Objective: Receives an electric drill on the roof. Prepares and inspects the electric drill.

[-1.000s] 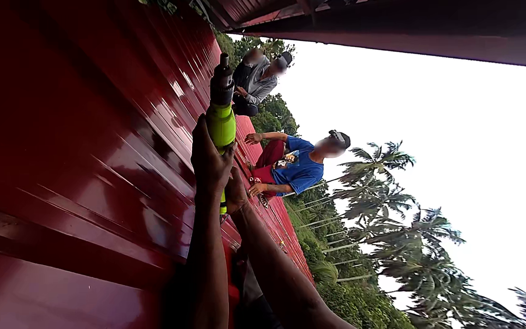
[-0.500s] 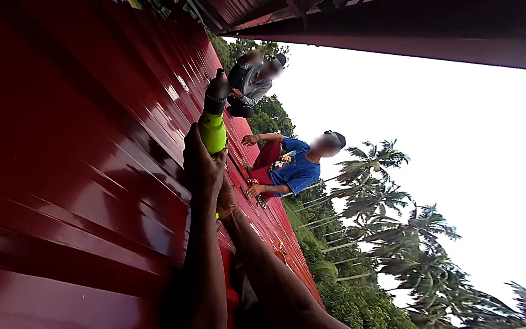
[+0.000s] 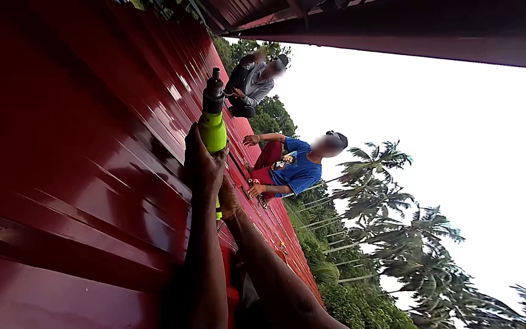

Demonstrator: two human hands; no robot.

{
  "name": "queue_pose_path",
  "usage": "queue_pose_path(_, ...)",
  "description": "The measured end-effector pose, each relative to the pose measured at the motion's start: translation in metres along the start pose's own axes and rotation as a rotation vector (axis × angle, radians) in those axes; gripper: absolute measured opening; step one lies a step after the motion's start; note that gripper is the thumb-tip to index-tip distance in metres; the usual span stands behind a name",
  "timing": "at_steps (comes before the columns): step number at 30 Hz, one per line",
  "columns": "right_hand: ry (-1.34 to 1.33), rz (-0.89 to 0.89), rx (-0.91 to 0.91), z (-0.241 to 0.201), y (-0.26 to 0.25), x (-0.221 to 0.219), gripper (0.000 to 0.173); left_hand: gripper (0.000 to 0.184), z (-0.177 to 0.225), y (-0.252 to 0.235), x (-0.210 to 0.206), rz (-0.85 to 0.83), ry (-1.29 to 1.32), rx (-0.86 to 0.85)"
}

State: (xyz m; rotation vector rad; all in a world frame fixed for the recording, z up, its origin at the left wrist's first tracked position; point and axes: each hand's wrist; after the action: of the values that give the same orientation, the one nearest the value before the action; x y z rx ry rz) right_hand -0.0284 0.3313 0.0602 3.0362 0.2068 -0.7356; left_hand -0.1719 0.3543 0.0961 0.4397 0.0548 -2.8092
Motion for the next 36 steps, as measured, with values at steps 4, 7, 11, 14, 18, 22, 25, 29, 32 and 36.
queue_pose_path(4, 0.041, 0.021, 0.035, -0.002, 0.002, -0.003, 0.043, 0.085, -0.001, 0.0, 0.001, -0.011, 0.042, 0.005)
queue_pose_path(7, 0.083, 0.051, 0.054, -0.004, 0.002, -0.008, 0.041, 0.086, 0.0, -0.001, 0.004, -0.027, 0.067, 0.016)
queue_pose_path(11, 0.097, 0.041, 0.053, -0.007, 0.002, -0.011, 0.04, 0.085, -0.001, 0.001, 0.006, -0.02, 0.093, 0.017)
queue_pose_path(14, 0.104, 0.054, 0.049, -0.007, 0.002, -0.013, 0.041, 0.085, 0.0, -0.001, 0.007, -0.032, 0.099, 0.042)
queue_pose_path(18, 0.119, 0.073, 0.051, -0.007, 0.003, -0.013, 0.042, 0.086, -0.003, 0.0, 0.007, -0.034, 0.104, 0.035)
queue_pose_path(22, 0.121, 0.095, 0.072, -0.008, 0.005, -0.011, 0.041, 0.085, -0.003, 0.0, 0.006, -0.067, 0.145, 0.043)
queue_pose_path(25, 0.149, 0.113, 0.086, -0.012, 0.009, -0.012, 0.039, 0.084, -0.003, 0.0, 0.006, -0.109, 0.175, 0.066)
queue_pose_path(29, 0.214, 0.141, 0.108, -0.021, 0.013, -0.014, 0.037, 0.082, -0.004, 0.004, 0.006, -0.171, 0.264, 0.1)
queue_pose_path(32, 0.186, 0.162, 0.122, -0.03, 0.02, -0.015, 0.037, 0.08, -0.007, 0.001, 0.006, -0.216, 0.355, 0.082)
queue_pose_path(36, -0.017, 0.018, 0.089, -0.036, 0.026, -0.008, 0.049, 0.076, -0.005, -0.004, 0.007, -0.299, 0.566, 0.108)
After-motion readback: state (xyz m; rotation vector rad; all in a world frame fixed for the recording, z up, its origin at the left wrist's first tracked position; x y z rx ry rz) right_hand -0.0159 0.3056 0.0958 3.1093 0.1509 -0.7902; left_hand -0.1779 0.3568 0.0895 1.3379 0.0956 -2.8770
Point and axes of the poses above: each hand's wrist, its own y-axis away from the middle knuckle, its own x-axis out of the back of the hand, z = x × y, and after that the axes turned 15 degrees about x, right-handed
